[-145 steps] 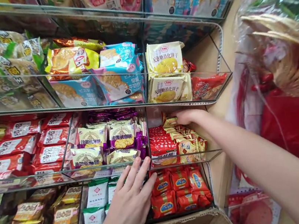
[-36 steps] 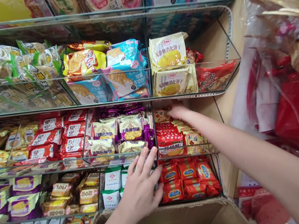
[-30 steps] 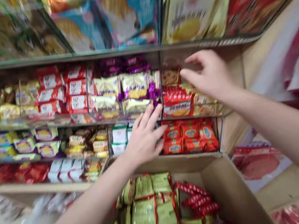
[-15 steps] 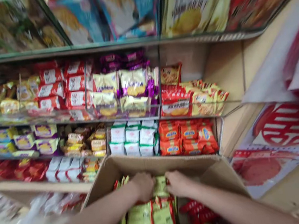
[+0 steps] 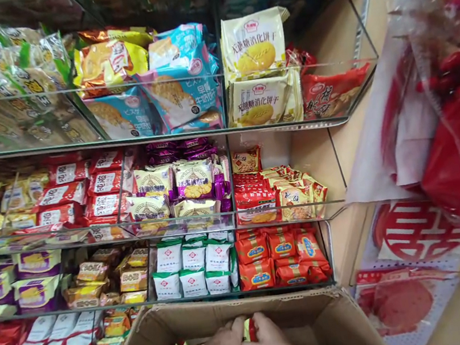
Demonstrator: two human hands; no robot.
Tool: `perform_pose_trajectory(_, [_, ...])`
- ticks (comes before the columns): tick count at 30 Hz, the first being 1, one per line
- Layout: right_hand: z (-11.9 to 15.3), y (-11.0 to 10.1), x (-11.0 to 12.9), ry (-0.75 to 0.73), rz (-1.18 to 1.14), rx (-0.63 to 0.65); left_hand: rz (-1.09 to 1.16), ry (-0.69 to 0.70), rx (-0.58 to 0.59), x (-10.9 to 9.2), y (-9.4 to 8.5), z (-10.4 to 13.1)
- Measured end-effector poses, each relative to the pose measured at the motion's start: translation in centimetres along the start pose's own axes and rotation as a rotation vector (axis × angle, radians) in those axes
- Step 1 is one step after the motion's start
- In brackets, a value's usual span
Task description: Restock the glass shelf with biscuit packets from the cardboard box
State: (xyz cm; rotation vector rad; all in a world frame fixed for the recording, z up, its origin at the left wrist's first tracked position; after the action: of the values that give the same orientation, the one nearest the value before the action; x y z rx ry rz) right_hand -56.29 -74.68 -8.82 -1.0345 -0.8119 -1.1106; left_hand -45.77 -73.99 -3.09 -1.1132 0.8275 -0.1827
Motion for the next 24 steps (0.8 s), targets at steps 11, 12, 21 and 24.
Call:
perform_pose_trajectory(11, [8.4,-8.0,9.3,-0.401,-0.255,-0.086,1.175,0.502,-0.42,-6.1,-7.3,4.2])
perform_pose_trajectory(12, [8.3,-7.5,9.1,-0.354,-0.309,0.011,1.202,0.499,-0.432,-6.1,-7.3,4.2])
perform_pose_trajectory(21, [8.1,-5.8,9.2,-0.349,-0.499,0.28,1.354,0.312,-0.455,-4.9,-5.9,3.0])
perform_pose_trajectory(24, [7.9,-6.4,8.6,-0.364,-0.438,0.174,1.397,0.165,-0.521,-4.2,-5.6,2.4])
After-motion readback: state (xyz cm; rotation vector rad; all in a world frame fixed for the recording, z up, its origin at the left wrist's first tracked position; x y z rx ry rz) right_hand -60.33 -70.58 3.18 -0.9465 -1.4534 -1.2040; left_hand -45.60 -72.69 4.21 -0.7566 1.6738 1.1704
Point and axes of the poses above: each hand's wrist, its own z-axis away from the middle knuckle, its own y-axis out of the palm, x = y × z, the point moved 4 cm from there along -z, towards the middle knuckle, and after that the axes turned 9 degrees about y, right-handed, at the moved point
